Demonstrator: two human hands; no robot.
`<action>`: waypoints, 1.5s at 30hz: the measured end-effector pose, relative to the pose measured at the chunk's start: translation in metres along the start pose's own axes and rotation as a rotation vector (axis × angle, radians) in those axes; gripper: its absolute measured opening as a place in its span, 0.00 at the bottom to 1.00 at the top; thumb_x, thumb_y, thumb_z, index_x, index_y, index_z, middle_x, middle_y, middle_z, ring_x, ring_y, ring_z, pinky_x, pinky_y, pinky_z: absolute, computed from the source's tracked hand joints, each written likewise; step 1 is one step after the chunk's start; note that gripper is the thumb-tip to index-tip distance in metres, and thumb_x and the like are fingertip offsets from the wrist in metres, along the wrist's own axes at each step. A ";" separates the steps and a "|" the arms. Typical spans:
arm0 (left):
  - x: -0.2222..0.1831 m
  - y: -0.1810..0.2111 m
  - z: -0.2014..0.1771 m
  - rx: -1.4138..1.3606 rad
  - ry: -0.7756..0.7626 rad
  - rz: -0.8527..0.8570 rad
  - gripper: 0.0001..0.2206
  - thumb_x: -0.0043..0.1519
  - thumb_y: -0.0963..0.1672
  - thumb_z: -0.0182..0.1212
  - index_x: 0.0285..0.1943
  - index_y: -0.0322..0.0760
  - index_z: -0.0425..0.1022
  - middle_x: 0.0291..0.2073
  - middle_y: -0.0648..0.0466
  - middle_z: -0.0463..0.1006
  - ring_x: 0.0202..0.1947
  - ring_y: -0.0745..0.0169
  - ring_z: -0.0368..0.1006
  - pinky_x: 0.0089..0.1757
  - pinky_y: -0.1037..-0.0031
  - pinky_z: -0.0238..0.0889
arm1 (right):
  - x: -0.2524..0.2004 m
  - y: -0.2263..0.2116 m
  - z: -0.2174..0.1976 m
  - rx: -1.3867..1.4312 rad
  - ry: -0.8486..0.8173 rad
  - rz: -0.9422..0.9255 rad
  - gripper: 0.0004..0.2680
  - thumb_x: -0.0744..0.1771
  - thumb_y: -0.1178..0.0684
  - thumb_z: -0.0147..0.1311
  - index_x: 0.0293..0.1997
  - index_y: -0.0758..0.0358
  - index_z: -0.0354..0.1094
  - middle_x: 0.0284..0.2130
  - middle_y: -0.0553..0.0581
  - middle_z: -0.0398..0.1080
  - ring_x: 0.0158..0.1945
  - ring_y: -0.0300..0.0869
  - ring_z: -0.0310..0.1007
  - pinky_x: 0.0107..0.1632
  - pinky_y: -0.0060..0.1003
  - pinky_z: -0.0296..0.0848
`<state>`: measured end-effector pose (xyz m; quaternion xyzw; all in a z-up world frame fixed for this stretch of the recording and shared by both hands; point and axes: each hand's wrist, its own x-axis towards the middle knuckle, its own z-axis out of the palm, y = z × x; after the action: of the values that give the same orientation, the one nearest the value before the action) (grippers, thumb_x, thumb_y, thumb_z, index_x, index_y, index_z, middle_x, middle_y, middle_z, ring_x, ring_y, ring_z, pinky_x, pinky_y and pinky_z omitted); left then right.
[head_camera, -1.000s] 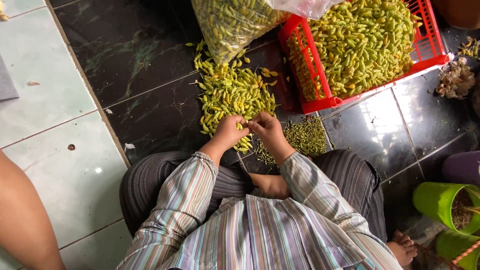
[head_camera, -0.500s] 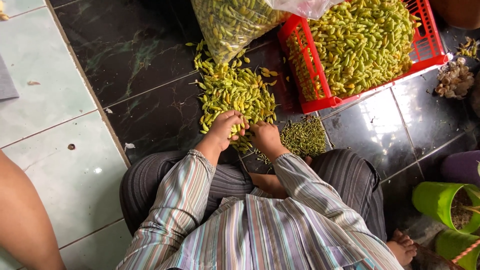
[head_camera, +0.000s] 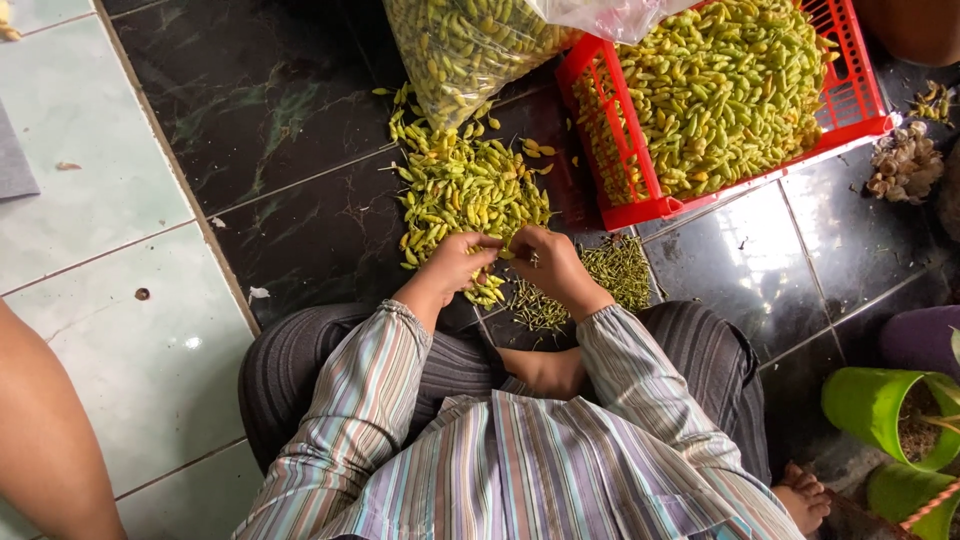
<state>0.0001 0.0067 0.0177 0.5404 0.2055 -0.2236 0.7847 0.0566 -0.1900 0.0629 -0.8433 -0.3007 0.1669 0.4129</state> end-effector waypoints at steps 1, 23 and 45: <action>0.001 -0.004 0.001 0.002 -0.001 0.000 0.11 0.61 0.40 0.63 0.51 0.32 0.78 0.23 0.48 0.76 0.16 0.67 0.72 0.14 0.88 0.52 | 0.000 -0.002 0.000 0.001 0.003 0.000 0.09 0.60 0.63 0.63 0.41 0.62 0.71 0.29 0.60 0.75 0.35 0.55 0.78 0.41 0.47 0.75; 0.009 -0.015 0.005 0.417 0.041 0.395 0.08 0.59 0.40 0.68 0.47 0.35 0.83 0.30 0.50 0.81 0.24 0.64 0.77 0.27 0.76 0.70 | -0.010 -0.005 -0.001 0.202 0.106 0.350 0.05 0.67 0.55 0.59 0.35 0.66 0.73 0.21 0.57 0.71 0.25 0.43 0.69 0.31 0.34 0.65; 0.036 0.212 0.232 -0.019 -0.176 0.137 0.46 0.64 0.66 0.34 0.82 0.32 0.38 0.80 0.39 0.29 0.79 0.36 0.21 0.65 0.29 0.20 | -0.060 0.088 0.021 -0.461 -0.260 0.241 0.20 0.64 0.34 0.59 0.50 0.58 0.73 0.40 0.63 0.76 0.45 0.58 0.79 0.46 0.54 0.78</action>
<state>0.1697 -0.1485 0.2350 0.5240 0.1004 -0.2142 0.8182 0.0325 -0.2587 -0.0180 -0.9161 -0.2789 0.2485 0.1458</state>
